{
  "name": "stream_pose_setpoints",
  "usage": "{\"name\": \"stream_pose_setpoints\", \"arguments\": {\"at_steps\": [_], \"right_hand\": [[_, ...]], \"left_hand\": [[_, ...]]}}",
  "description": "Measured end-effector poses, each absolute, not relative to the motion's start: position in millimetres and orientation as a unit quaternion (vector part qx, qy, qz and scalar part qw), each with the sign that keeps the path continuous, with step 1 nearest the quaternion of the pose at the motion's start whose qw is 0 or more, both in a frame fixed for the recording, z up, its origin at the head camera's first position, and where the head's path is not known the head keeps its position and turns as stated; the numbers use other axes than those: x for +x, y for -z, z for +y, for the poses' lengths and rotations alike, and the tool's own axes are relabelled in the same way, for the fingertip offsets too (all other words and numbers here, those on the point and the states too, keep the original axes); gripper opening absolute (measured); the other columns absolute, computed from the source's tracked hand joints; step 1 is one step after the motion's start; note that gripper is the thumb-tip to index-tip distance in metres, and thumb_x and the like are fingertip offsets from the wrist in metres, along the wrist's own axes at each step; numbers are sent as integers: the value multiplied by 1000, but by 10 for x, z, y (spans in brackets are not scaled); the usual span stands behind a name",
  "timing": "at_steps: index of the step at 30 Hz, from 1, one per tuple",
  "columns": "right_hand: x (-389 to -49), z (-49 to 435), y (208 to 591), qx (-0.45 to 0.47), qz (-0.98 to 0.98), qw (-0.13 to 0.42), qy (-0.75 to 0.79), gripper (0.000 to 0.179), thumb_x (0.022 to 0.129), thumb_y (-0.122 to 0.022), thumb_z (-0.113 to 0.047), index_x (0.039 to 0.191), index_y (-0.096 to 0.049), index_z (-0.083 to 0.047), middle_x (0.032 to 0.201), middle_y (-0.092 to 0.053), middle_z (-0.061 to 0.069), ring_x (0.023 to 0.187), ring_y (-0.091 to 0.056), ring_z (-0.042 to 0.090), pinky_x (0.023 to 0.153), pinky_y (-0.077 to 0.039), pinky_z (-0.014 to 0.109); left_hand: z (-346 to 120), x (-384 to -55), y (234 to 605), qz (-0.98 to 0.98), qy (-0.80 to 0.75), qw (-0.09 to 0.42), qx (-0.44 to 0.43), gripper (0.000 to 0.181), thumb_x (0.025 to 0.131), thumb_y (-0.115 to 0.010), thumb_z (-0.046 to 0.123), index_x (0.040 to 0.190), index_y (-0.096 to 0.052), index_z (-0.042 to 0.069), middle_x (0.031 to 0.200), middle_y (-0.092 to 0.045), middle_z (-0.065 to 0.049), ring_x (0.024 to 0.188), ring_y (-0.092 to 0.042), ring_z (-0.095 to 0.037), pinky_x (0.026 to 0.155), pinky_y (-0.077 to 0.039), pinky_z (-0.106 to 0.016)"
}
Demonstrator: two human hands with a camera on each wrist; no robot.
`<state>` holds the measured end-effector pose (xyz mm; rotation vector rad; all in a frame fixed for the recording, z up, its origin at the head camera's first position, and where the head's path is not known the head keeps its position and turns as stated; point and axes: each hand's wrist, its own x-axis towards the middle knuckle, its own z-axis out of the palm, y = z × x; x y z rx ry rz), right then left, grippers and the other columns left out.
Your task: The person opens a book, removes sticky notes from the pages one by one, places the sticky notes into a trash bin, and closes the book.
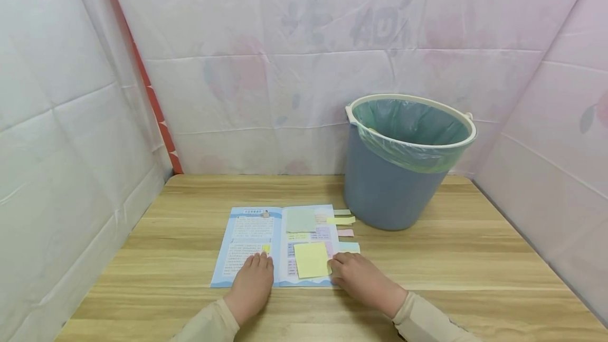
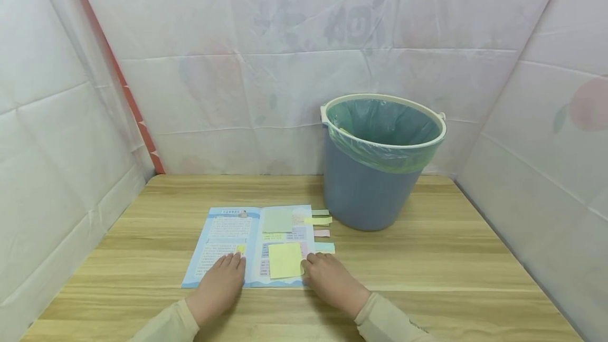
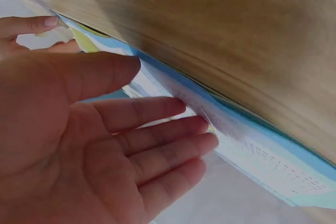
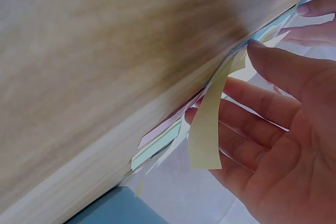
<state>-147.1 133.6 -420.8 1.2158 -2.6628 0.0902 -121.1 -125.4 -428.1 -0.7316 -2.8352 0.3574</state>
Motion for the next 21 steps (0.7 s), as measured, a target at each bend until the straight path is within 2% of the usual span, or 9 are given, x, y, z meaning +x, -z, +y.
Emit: {"name": "stream_pose_setpoints", "arguments": {"at_steps": [9,13,21], "right_hand": [[-1473,1205,4130,411,-902,128,-8,27,80,-78,-22,99,-67,-6,93,-62,3,80,-59,17,69,-52,29],[-1469,1096,4114,433,-887,158,17,26,78,-80,-23,94,-65,-8,89,-59,0,77,-55,14,69,-52,28],[-1482,944,4137,469,-855,218,48,22,75,-81,-17,79,-61,-12,72,-48,-5,63,-42,9,56,-40,18]], "left_hand": [[-1265,-1286,4272,-968,-46,48,-242,42,87,-69,22,112,-63,-11,114,-63,-25,105,-62,-35,93,-50,-43],[-1261,-1284,4252,-969,-34,49,-241,42,86,-70,22,111,-63,-12,113,-63,-26,105,-62,-35,92,-50,-43],[-1262,-1273,4242,-969,-25,49,-239,41,87,-70,20,111,-63,-12,113,-63,-26,105,-62,-35,92,-50,-43]]}}
